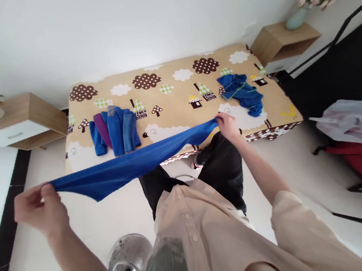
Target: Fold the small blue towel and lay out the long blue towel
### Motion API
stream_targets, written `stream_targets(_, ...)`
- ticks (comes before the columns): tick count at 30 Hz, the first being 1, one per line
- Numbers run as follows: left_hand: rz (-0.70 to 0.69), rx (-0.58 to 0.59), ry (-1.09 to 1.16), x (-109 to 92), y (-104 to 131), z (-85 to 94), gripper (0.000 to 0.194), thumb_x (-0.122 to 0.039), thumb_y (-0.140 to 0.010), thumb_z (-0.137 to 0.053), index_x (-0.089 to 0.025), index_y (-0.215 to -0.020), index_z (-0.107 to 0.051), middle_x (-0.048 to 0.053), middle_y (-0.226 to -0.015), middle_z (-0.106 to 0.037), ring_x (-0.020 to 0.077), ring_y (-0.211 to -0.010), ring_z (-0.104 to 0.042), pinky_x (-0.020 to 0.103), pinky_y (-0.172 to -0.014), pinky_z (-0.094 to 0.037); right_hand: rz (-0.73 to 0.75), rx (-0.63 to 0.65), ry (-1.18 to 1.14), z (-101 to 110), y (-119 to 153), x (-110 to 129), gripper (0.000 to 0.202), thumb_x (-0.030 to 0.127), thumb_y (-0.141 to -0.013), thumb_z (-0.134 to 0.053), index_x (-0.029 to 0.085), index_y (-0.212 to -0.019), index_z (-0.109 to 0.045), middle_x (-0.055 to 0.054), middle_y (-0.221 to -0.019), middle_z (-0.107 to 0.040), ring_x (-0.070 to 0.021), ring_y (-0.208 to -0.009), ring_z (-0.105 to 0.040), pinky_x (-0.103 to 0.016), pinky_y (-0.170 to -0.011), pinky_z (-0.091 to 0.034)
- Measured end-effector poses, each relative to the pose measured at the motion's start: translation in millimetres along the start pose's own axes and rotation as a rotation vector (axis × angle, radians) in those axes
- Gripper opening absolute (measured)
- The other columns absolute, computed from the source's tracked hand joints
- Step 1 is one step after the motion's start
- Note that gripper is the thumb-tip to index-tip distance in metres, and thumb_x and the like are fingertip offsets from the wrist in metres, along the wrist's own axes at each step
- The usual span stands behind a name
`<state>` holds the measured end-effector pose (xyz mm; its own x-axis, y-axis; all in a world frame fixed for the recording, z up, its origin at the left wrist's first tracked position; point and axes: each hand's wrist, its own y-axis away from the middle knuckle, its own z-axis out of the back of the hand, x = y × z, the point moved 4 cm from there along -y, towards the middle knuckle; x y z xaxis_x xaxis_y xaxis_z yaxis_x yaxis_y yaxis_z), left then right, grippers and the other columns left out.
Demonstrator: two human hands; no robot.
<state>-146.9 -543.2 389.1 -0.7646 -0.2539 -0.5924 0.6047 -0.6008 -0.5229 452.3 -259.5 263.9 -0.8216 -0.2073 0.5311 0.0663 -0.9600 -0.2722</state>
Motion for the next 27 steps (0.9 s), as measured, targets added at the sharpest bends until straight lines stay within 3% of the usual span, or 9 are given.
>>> stream_targets(5, 0.178, 0.115, 0.301, -31.4, -24.2, -42.9, 0.037, -0.042, -0.089, -0.063, -0.006, -0.095, -0.055, -0.01, -0.062, -0.047, 0.0017, -0.047, -0.05, 0.017, -0.056, -0.041, -0.098, -0.183, 0.09, 85.1, -42.5, -13.7, 0.036, 0.042, -0.107, -0.046, 0.013, -0.111, -0.067, -0.015, -0.091, -0.075, -0.0193, -0.077, -0.073, -0.036, -0.084, -0.054)
stream_targets(8, 0.169, 0.197, 0.504, -52.4, -29.9, -64.9, 0.037, -0.045, -0.078, -0.076, -0.014, -0.096, -0.066, -0.007, -0.057, -0.053, 0.0053, -0.041, -0.049, 0.014, -0.041, -0.035, -0.125, -0.227, 0.126, 128.4, -46.6, -28.5, 0.026, 0.034, -0.103, -0.057, 0.011, -0.108, -0.068, -0.011, -0.083, -0.075, -0.0177, -0.071, -0.072, -0.032, -0.083, -0.054)
stream_targets(12, 0.142, 0.318, 0.613, -63.5, -30.6, -93.7, 0.038, -0.054, -0.072, -0.085, -0.02, -0.082, -0.07, 0.0, -0.058, -0.059, 0.0126, -0.045, -0.06, 0.019, -0.034, -0.043, -0.039, -0.15, 0.215, 163.9, -36.0, -54.2, 0.011, 0.017, -0.096, -0.066, 0.012, -0.105, -0.071, -0.015, -0.1, -0.076, -0.0178, -0.086, -0.072, -0.027, -0.087, -0.053)
stream_targets(15, 0.172, 0.364, 0.66, -66.2, -30.3, -118.0, 0.043, -0.059, -0.07, -0.086, -0.021, -0.08, -0.068, 0.0, -0.064, -0.063, 0.0186, -0.056, -0.07, 0.023, -0.039, -0.054, -0.052, -0.062, 0.266, 174.3, -26.1, -76.1, 0.013, 0.011, -0.092, -0.068, 0.014, -0.104, -0.07, -0.014, -0.106, -0.076, -0.0174, -0.091, -0.071, -0.025, -0.088, -0.052)
stream_targets(21, 0.235, 0.384, 0.755, -74.3, -32.7, -173.0, 0.041, -0.053, -0.064, -0.089, -0.02, -0.08, -0.071, -0.003, -0.062, -0.064, 0.0153, -0.055, -0.07, 0.024, -0.052, -0.063, -0.203, -0.037, 0.339, 173.6, -24.4, -112.4, 0.012, 0.02, -0.095, -0.068, 0.015, -0.106, -0.068, -0.013, -0.096, -0.076, -0.0184, -0.089, -0.071, -0.025, -0.088, -0.051)
stream_targets(27, 0.334, 0.488, 0.739, -79.5, -48.8, -253.7, 0.047, -0.052, -0.061, -0.092, -0.017, -0.084, -0.071, -0.002, -0.065, -0.067, 0.0177, -0.062, -0.074, 0.025, -0.06, -0.065, -0.285, 0.049, 0.407, 145.6, -72.1, -148.6, 0.009, 0.023, -0.094, -0.072, 0.017, -0.099, -0.069, -0.012, -0.093, -0.076, -0.0186, -0.088, -0.07, -0.026, -0.09, -0.047)
